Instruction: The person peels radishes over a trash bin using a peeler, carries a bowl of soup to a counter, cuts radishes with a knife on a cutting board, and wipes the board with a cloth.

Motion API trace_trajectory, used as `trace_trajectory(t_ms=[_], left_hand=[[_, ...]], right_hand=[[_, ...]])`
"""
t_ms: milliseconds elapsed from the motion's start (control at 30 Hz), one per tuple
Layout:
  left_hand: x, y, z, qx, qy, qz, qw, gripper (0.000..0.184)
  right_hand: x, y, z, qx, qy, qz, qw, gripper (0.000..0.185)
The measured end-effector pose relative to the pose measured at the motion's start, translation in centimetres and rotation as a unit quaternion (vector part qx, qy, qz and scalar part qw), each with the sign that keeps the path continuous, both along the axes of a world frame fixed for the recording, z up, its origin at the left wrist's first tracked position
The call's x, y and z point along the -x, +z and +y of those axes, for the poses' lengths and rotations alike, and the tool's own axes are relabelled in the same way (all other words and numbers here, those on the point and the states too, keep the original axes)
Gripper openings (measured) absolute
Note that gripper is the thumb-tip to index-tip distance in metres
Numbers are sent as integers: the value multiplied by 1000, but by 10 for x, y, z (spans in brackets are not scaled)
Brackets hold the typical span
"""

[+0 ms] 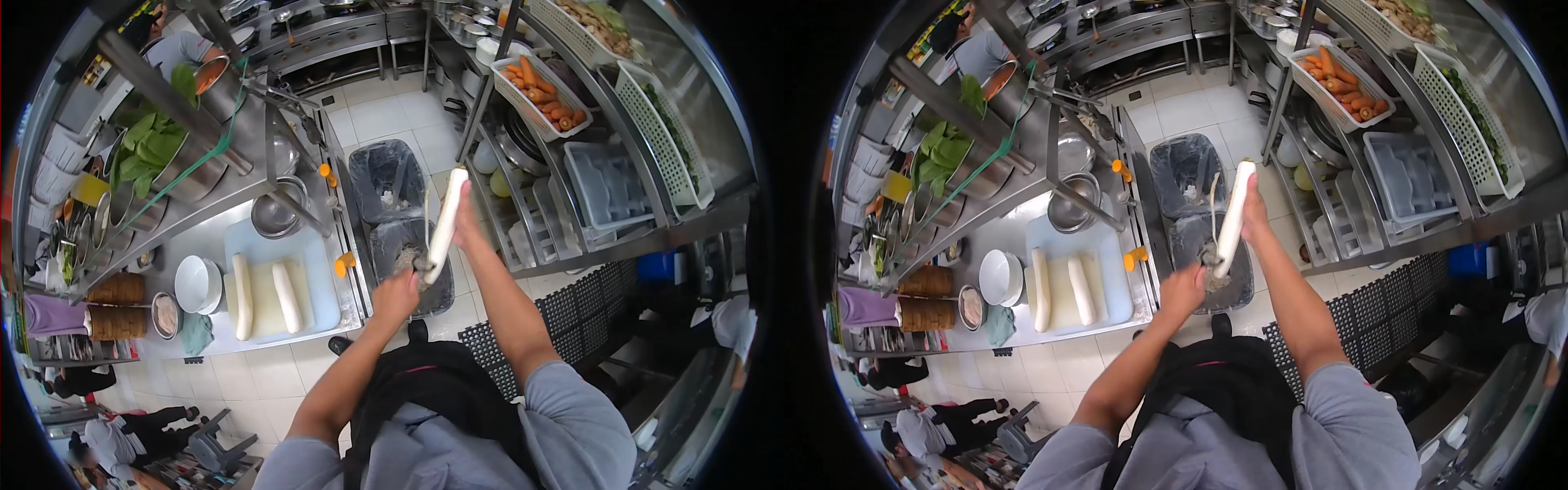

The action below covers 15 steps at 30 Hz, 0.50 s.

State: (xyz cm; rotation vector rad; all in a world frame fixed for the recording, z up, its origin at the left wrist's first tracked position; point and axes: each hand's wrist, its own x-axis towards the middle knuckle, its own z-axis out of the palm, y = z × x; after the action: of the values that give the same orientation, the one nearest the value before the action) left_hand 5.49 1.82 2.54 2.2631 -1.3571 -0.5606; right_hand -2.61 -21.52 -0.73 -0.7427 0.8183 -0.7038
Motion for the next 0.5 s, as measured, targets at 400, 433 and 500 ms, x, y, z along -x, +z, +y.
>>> trace_trajectory(t_ms=[400, 433, 500], left_hand=[[-45, 79, -98, 91, 48, -35, 994, 28], [-48, 83, -112, 77, 47, -30, 995, 29], [-50, 83, -119, 62, 45, -25, 997, 31]], right_hand=[[-3, 11, 21, -27, 23, 83, 996, 77], [-7, 12, 26, -21, 29, 70, 997, 76], [-12, 8, 30, -18, 30, 69, 997, 76]])
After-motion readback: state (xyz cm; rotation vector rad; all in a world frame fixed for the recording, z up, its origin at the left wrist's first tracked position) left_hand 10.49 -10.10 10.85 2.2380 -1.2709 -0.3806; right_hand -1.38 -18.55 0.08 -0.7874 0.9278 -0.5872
